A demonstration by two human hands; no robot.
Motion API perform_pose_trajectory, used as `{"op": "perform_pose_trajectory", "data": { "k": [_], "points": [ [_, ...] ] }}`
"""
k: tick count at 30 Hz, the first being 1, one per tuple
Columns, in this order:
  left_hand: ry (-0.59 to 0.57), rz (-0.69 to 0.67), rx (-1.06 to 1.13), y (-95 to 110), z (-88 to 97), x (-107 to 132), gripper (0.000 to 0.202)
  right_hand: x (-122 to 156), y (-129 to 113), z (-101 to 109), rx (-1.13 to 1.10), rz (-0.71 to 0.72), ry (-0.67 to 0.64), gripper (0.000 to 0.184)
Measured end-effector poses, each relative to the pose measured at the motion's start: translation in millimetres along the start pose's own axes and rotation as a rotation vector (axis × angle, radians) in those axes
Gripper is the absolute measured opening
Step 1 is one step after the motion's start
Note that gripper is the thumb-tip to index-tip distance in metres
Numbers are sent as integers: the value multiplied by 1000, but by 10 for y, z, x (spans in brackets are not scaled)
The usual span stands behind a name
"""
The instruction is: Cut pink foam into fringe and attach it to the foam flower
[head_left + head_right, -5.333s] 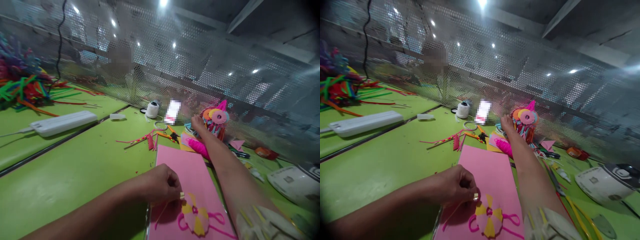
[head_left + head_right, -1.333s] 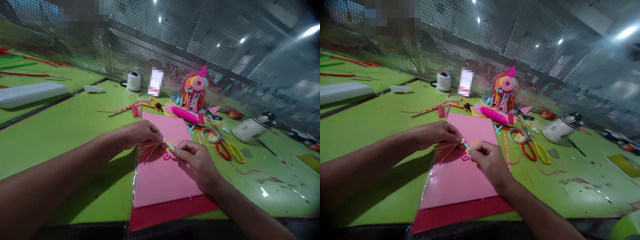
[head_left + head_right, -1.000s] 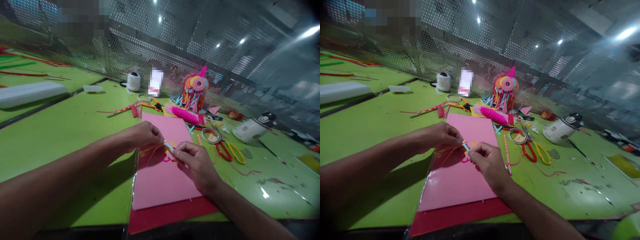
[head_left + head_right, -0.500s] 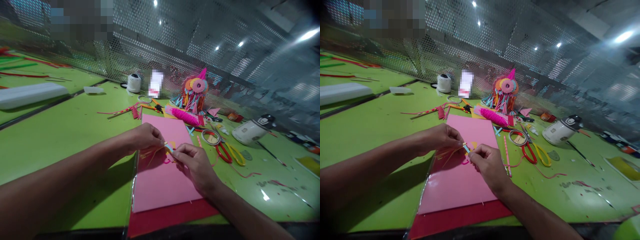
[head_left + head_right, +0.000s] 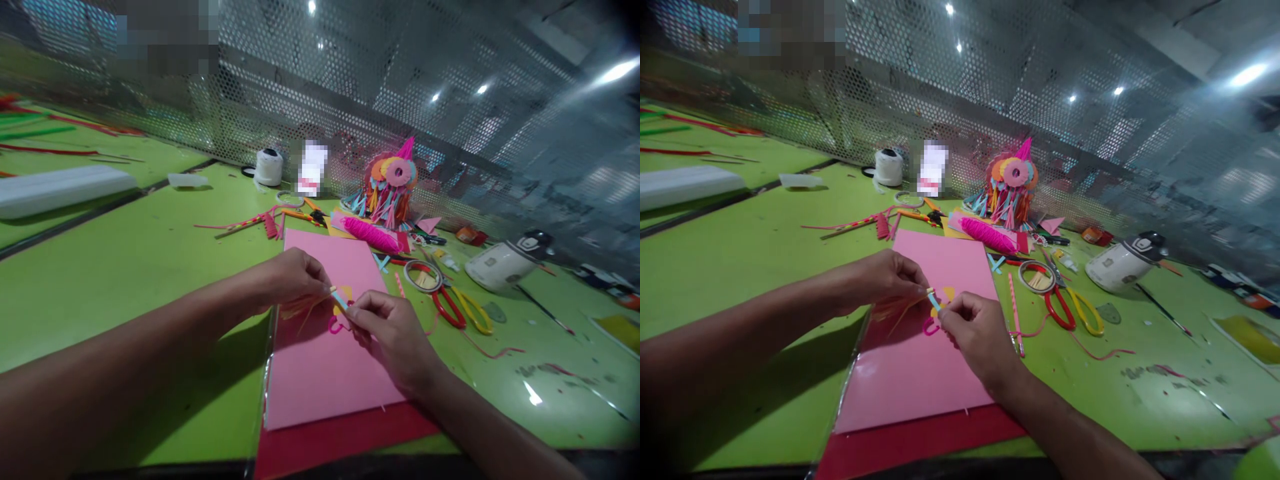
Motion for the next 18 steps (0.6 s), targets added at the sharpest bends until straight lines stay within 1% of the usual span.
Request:
{"op": "perform_pose_trajectory", "data": {
  "k": [3, 7, 13, 16, 18],
  "points": [
    [-6, -14, -20, -6, 6, -8, 25, 7, -29, -4, 35, 7, 16, 16],
    [-13, -10, -49, -1, 9, -4, 25, 4, -18, -5, 30, -44, 22, 14],
    [-15, 3, -63, 5, -2, 3, 26, -16, 19, -28, -46, -125, -49, 13],
    [-4, -2, -37, 5, -9, 5, 25, -11, 5, -36, -5, -124, -63, 16],
    [8, -4, -18, 8, -12, 9, 24, 6, -15, -42, 61, -95, -58, 21]
  ]
}}
Point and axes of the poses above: each hand's wrist, its own x-axis away from the middle knuckle, its own z-axis out of the back of the hand, y = z × x, the point moved 2 cm from there along -x, towards the middle knuckle, and after that the axes turned 13 degrees about -z, right-handed, at the moved point
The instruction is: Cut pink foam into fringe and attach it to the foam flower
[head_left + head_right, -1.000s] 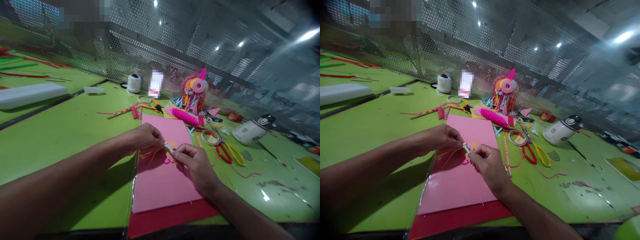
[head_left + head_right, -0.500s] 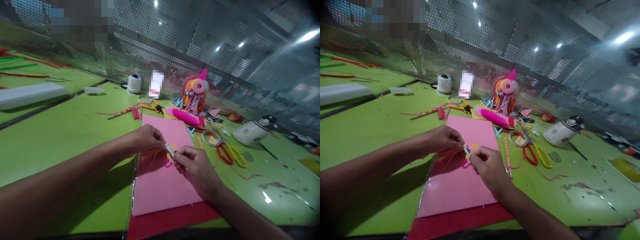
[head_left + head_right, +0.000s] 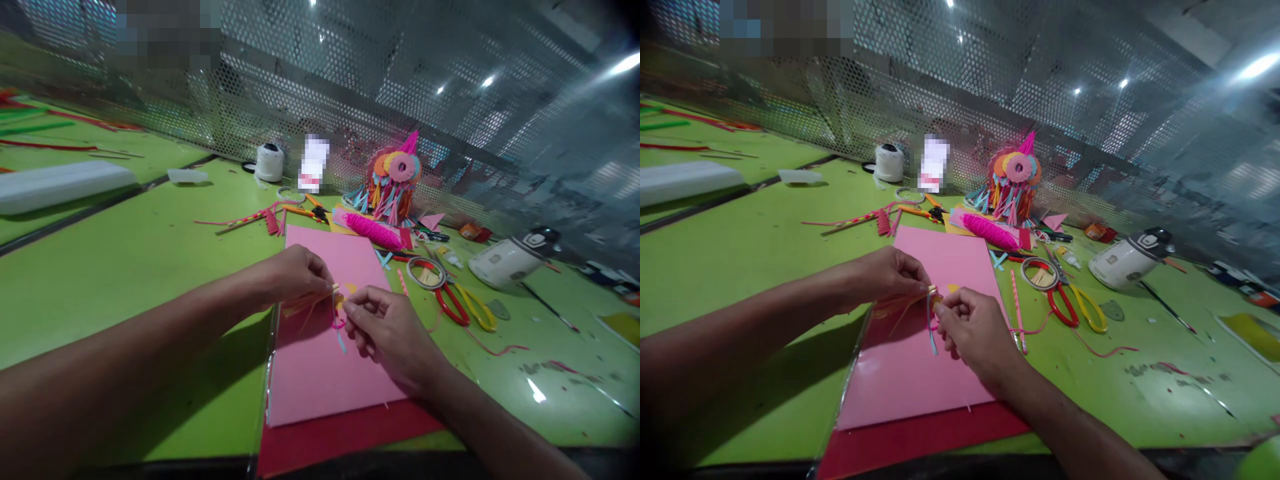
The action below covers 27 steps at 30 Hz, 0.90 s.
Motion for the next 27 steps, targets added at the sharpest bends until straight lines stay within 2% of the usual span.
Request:
{"op": "perform_pose_trajectory", "data": {
  "k": [2, 6, 9, 11, 18, 24, 27],
  "points": [
    [5, 6, 13, 4, -2, 5, 23, 26, -29, -9, 128, 83, 55, 24],
    [11, 18, 40, 7, -6, 11, 22, 79, -114, -49, 486, 387, 349, 15],
    [13, 14, 43, 9, -9, 10, 22, 58, -144, -105, 653, 473, 449, 12],
    [20, 12, 45, 15, -8, 9, 22, 19, -146, -124, 668, 463, 443, 6],
    [23, 17, 89, 36, 1, 16, 22, 32, -145, -68, 392, 346, 290, 21],
    [-15, 7, 196, 16, -11, 14, 18, 183, -372, 83, 192, 269, 89, 20],
    [-26, 9, 231, 1, -19, 10, 18, 129, -440, 125, 149, 180, 44, 20]
  ]
}}
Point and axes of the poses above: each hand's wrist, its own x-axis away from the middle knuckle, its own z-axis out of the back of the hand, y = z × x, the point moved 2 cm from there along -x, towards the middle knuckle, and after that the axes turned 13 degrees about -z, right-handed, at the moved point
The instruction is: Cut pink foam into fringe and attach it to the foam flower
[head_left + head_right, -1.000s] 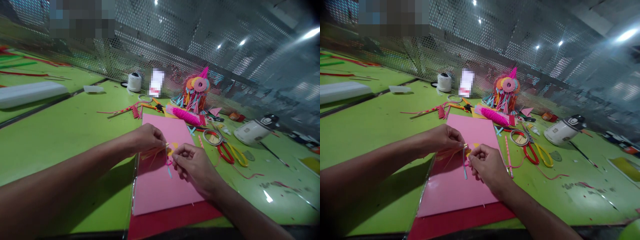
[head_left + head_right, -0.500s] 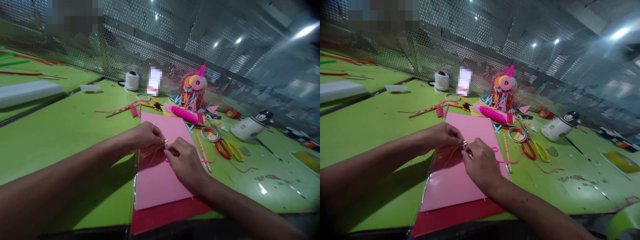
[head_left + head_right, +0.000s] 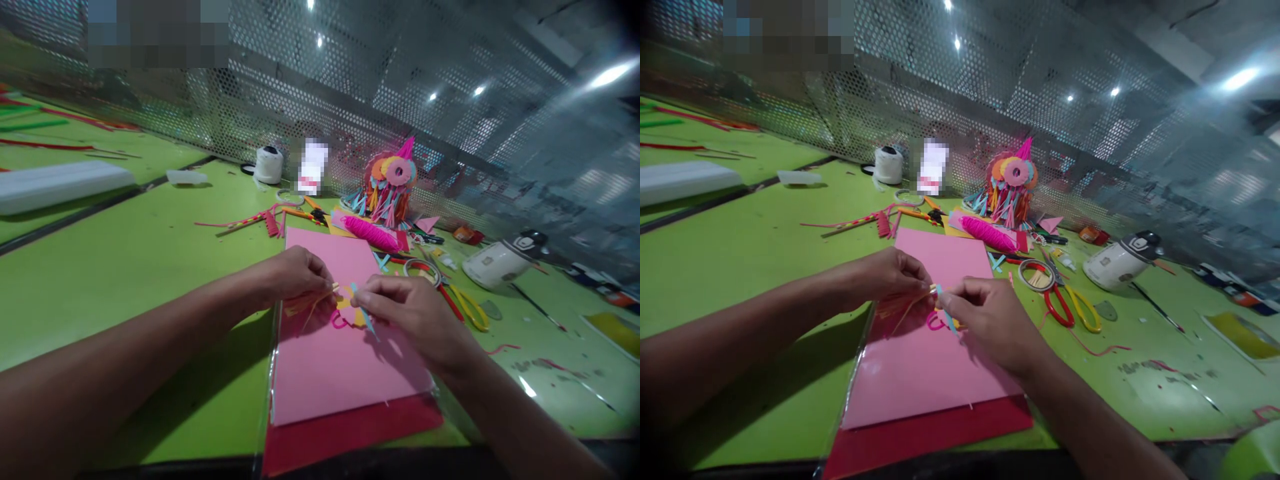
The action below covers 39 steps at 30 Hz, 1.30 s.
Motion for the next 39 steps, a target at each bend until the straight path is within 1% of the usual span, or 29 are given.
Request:
{"op": "perform_pose_trajectory", "data": {
  "k": [3, 5, 7, 14, 19, 22, 29, 39],
  "points": [
    [23, -1, -90, -10, 14, -3, 22, -137, 96, -54, -86, -165, -62, 25],
    [21, -6, -125, -9, 21, -2, 23, -210, 177, -112, -139, -221, -99, 26],
    [14, -13, -141, -3, 25, 0, 23, -250, 234, -156, -170, -247, -119, 26],
    [1, -20, -175, 12, 27, 13, 25, -281, 267, -173, -191, -281, -83, 24],
    [-12, -20, -266, 24, 44, 3, 25, -288, 270, -195, -253, -295, -77, 23],
    [-19, -47, -297, 30, 38, -3, 24, -283, 271, -207, -274, -298, -75, 23],
    [7, -44, -283, -11, 1, 3, 24, -292, 258, -204, -289, -277, -96, 21],
    [-10, -28, -259, -3, -4, 7, 24, -284, 256, -203, -214, -283, -63, 20]
  ]
}}
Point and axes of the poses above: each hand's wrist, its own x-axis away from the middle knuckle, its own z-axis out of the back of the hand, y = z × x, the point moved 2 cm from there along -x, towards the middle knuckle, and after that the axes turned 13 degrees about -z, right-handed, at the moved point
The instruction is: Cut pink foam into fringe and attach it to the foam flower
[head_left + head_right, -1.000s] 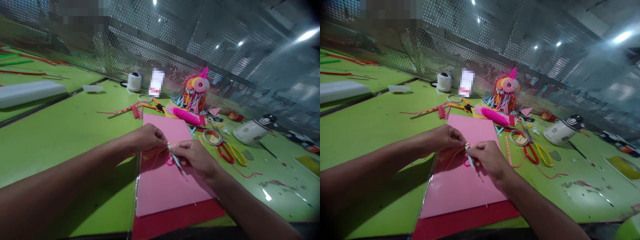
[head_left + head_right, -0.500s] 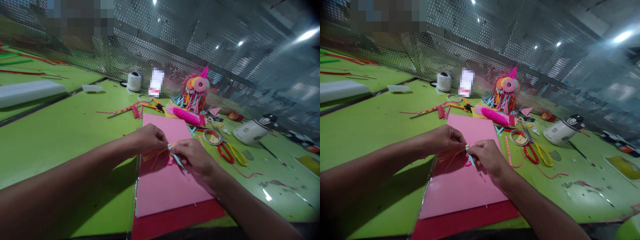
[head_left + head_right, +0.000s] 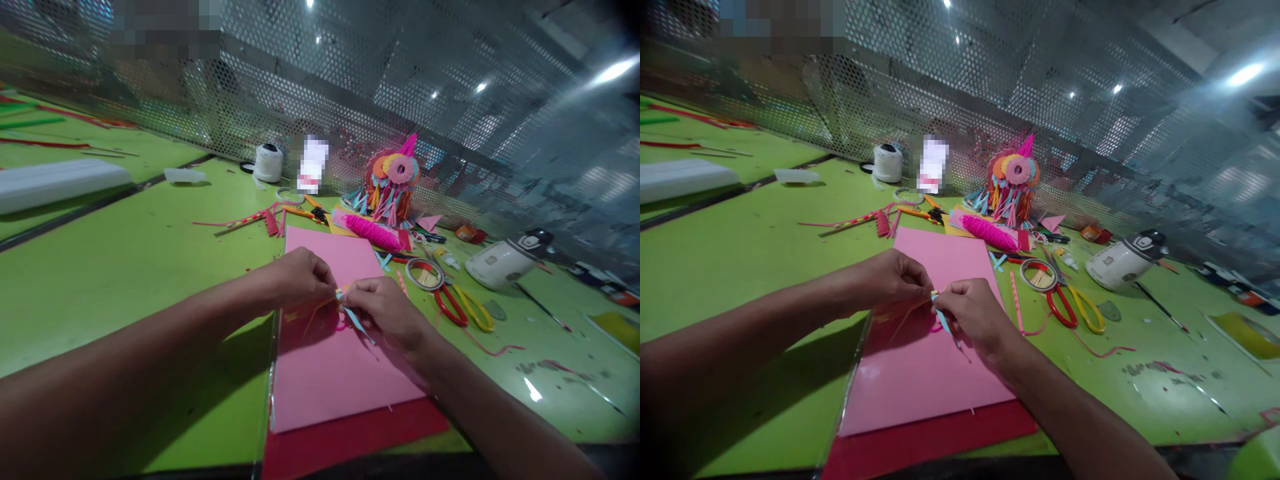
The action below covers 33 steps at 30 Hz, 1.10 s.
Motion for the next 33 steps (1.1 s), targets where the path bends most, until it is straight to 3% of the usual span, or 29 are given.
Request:
{"op": "perform_pose_trajectory", "data": {
  "k": [17, 27, 30, 33],
  "points": [
    [1, -14, 53, -13, 34, -7, 22, -39, 4, 23, 80, 5, -28, 19],
    [43, 2, 163, 2, 16, 9, 13, 56, -32, 33, 175, 14, -82, 29],
    [31, 30, 189, 1, 33, 18, 11, 131, -72, 86, 331, 167, 107, 26],
    [-39, 41, 325, 21, 43, 33, 8, 198, -115, 130, 551, 552, 300, 12]
  ]
}}
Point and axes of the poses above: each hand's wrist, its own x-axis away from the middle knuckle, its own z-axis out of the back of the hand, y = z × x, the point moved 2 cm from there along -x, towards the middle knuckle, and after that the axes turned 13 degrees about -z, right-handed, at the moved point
